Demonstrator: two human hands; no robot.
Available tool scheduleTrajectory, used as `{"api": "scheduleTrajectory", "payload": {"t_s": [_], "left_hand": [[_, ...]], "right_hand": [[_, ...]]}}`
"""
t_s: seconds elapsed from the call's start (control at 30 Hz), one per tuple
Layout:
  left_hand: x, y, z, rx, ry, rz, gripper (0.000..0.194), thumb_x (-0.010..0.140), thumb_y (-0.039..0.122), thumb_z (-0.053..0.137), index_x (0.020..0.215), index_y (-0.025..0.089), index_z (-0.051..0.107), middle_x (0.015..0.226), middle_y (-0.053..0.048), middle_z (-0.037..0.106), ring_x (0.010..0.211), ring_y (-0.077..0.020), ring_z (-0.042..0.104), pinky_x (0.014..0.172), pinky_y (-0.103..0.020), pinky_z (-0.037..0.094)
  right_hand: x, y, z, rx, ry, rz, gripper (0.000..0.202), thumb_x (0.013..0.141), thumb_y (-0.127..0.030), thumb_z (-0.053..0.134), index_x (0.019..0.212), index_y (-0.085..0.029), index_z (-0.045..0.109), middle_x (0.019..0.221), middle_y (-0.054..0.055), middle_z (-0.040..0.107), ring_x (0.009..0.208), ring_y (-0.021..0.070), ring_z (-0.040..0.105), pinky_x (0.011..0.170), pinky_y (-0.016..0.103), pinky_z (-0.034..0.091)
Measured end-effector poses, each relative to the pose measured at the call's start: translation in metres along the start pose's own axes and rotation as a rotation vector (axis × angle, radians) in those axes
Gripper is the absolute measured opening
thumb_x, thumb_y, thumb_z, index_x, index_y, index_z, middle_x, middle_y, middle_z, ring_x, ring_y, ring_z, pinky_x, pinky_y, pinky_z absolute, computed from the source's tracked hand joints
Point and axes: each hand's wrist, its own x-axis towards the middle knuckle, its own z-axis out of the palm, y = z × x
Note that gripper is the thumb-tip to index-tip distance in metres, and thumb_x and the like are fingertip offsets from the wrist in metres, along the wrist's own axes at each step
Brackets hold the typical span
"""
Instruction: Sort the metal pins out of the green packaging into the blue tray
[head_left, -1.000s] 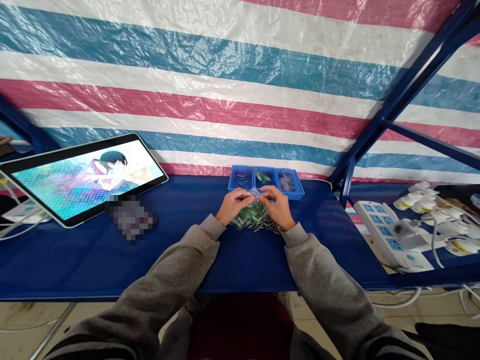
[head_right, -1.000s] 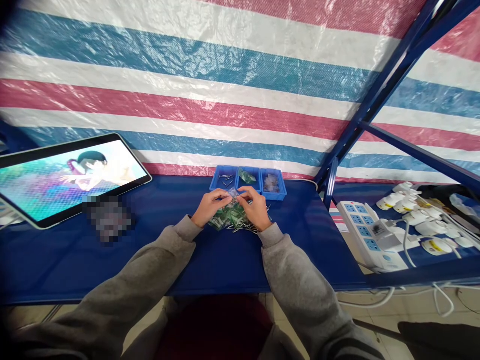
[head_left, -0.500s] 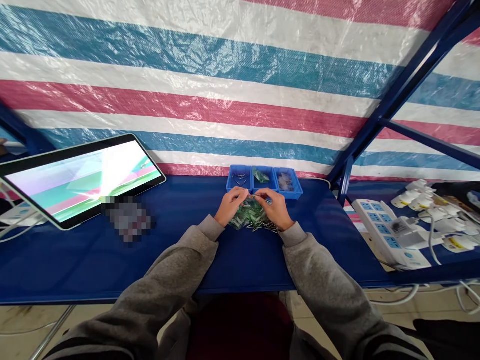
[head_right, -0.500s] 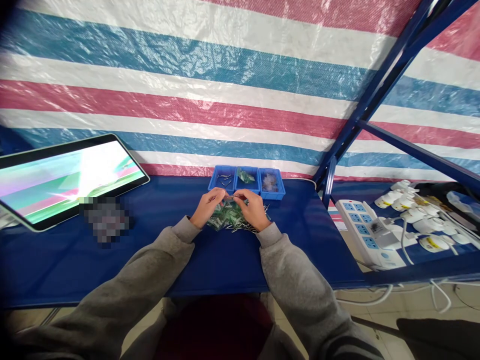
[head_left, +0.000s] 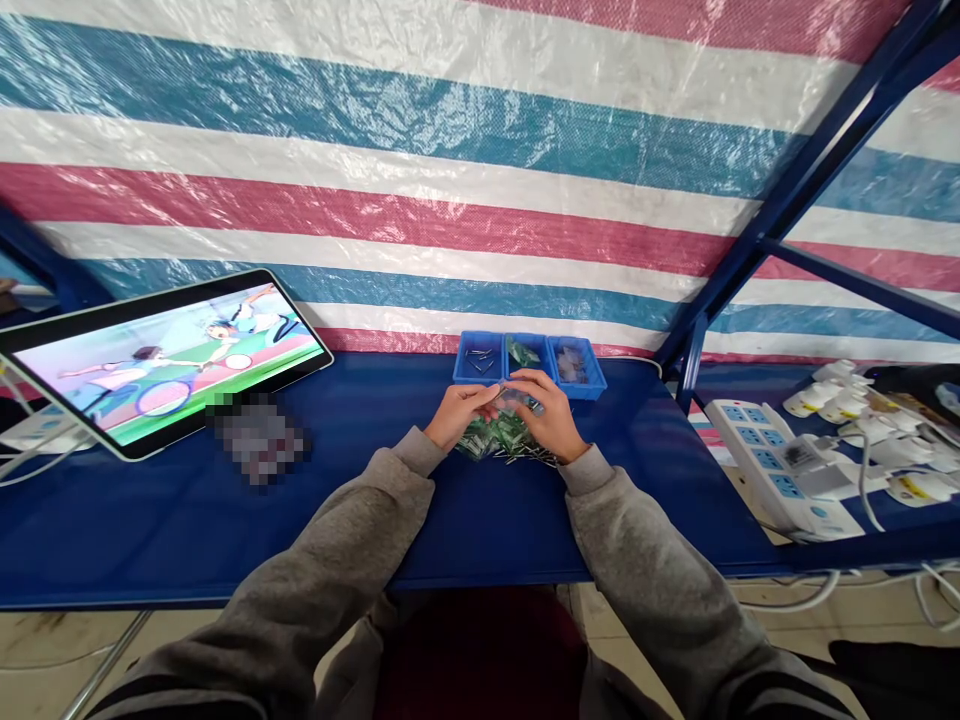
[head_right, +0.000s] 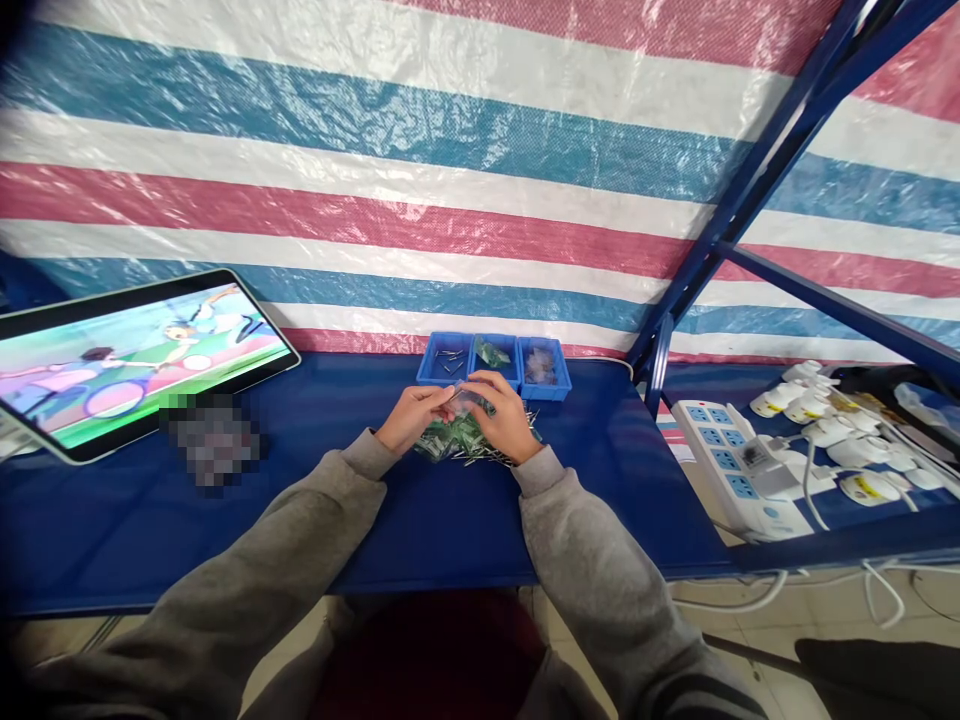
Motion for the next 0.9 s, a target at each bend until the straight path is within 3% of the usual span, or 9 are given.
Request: {"api": "scheduleTrajectory", "payload": {"t_s": [0.1, 0.17, 0.27, 0.37, 0.47, 0.6, 0.7, 0.8, 0.9], "left_hand": [[0.0005, 0.001, 0.0011, 0.054, 0.032, 0.082, 0.042, 0.075, 0.052, 0.07, 0.061, 0.014, 0.06, 0.061, -0.001, 0.058, 0.055, -0.0106, 0.051, 0.055, -0.025, 0.043], [0.0007, 0.0018, 0.0018, 0.065, 0.072, 0.151, 0.04, 0.075, 0.053, 0.07, 0.071, 0.015, 0.058, 0.069, -0.001, 0.06, 0.061, -0.0117, 0.055, 0.055, -0.023, 0.045], [0.0002, 0.0033, 0.0026, 0.07, 0.025, 0.183, 0.041, 0.075, 0.053, 0.07, 0.091, 0.017, 0.058, 0.08, -0.003, 0.065, 0.073, -0.0166, 0.062, 0.059, -0.025, 0.049], [-0.0012, 0.0043, 0.003, 0.089, -0.031, 0.16, 0.041, 0.076, 0.046, 0.071, 0.101, 0.017, 0.057, 0.072, -0.002, 0.066, 0.067, -0.0169, 0.064, 0.063, -0.028, 0.05], [-0.0017, 0.0038, 0.0026, 0.034, -0.01, 0.141, 0.042, 0.076, 0.043, 0.073, 0.105, 0.017, 0.056, 0.071, -0.002, 0.067, 0.064, -0.0165, 0.063, 0.064, -0.029, 0.051], [-0.0007, 0.0017, 0.0011, -0.04, -0.018, 0.123, 0.037, 0.074, 0.044, 0.073, 0.093, 0.015, 0.063, 0.073, -0.004, 0.065, 0.065, -0.0155, 0.062, 0.062, -0.028, 0.05], [-0.0005, 0.0017, 0.0009, 0.042, -0.007, 0.151, 0.035, 0.079, 0.048, 0.068, 0.085, 0.014, 0.066, 0.07, -0.003, 0.061, 0.062, -0.0132, 0.057, 0.059, -0.027, 0.048], [-0.0009, 0.0022, 0.0023, 0.185, 0.033, 0.217, 0.036, 0.076, 0.05, 0.07, 0.076, 0.014, 0.067, 0.074, -0.003, 0.061, 0.063, -0.0123, 0.055, 0.059, -0.026, 0.047], [-0.0011, 0.0017, 0.0036, 0.145, 0.024, 0.167, 0.037, 0.072, 0.048, 0.074, 0.086, 0.015, 0.064, 0.07, -0.002, 0.063, 0.061, -0.013, 0.057, 0.059, -0.026, 0.049]], "right_hand": [[0.0002, 0.001, 0.0013, -0.001, 0.034, 0.073, 0.02, 0.092, -0.032, 0.054, 0.091, -0.022, 0.071, 0.097, 0.008, 0.066, 0.091, 0.0207, 0.063, 0.085, 0.037, 0.052], [0.0005, 0.0009, 0.0019, 0.04, 0.034, 0.144, 0.021, 0.091, -0.035, 0.055, 0.087, -0.022, 0.071, 0.087, 0.006, 0.068, 0.082, 0.0195, 0.064, 0.079, 0.035, 0.052], [0.0006, -0.0003, 0.0022, 0.16, 0.072, 0.29, 0.022, 0.084, -0.039, 0.064, 0.095, -0.021, 0.068, 0.076, 0.003, 0.068, 0.068, 0.0178, 0.063, 0.07, 0.033, 0.053], [0.0006, -0.002, 0.0013, 0.31, 0.089, 0.384, 0.029, 0.085, -0.04, 0.063, 0.107, -0.022, 0.063, 0.07, 0.0, 0.066, 0.058, 0.0163, 0.062, 0.063, 0.031, 0.053], [0.0007, -0.0038, -0.0009, 0.343, 0.064, 0.315, 0.024, 0.092, -0.037, 0.051, 0.104, -0.023, 0.065, 0.083, 0.004, 0.068, 0.069, 0.0174, 0.065, 0.068, 0.033, 0.054], [0.0015, -0.004, -0.001, 0.186, 0.059, 0.161, 0.018, 0.087, -0.035, 0.058, 0.093, -0.023, 0.07, 0.115, 0.009, 0.063, 0.103, 0.0234, 0.062, 0.081, 0.037, 0.054], [0.0014, -0.0016, 0.0016, 0.12, 0.088, 0.184, 0.017, 0.087, -0.036, 0.06, 0.086, -0.021, 0.068, 0.098, 0.008, 0.068, 0.091, 0.0214, 0.064, 0.081, 0.036, 0.053], [0.0, 0.0006, 0.0035, 0.168, 0.073, 0.282, 0.021, 0.084, -0.039, 0.064, 0.095, -0.021, 0.065, 0.078, 0.003, 0.068, 0.07, 0.018, 0.064, 0.07, 0.033, 0.053], [-0.0012, 0.0002, 0.0028, 0.24, 0.045, 0.33, 0.024, 0.086, -0.039, 0.061, 0.103, -0.022, 0.062, 0.07, -0.001, 0.065, 0.058, 0.0156, 0.061, 0.061, 0.03, 0.052]]}}
